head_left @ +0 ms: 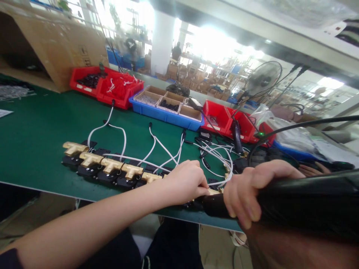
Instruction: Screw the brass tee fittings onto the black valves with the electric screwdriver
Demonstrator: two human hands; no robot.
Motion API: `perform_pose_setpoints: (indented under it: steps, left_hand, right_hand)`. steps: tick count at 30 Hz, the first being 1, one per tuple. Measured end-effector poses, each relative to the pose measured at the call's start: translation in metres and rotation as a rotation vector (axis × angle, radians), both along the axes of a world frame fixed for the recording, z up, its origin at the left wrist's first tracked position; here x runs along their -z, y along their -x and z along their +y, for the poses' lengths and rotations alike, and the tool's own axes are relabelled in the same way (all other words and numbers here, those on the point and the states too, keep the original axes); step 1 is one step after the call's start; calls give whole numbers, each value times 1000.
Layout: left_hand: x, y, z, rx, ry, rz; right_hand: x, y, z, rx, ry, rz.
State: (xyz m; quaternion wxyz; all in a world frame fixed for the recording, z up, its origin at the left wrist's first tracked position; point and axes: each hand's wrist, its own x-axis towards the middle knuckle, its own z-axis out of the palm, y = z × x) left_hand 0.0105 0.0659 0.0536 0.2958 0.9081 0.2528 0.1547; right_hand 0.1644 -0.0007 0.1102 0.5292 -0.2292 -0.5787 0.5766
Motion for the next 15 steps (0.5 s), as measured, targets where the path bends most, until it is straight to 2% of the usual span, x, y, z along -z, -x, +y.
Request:
perform_pose_setpoints:
  steps: [3, 5, 9, 15]
  left_hand:
    - [-2, 16, -5, 37, -108, -44]
    - [-2, 29, -8, 61, -167, -75]
    - [4, 47, -12, 71, -222, -81]
    - [8, 51, -12, 82, -311, -55]
  right_hand:
    - [-7, -3, 9, -293, -137, -8]
    - [-8, 1, 12, -301, -163, 16]
    - [-3, 11, 9, -176, -141, 31]
    - [5, 5, 18, -260, -190, -11]
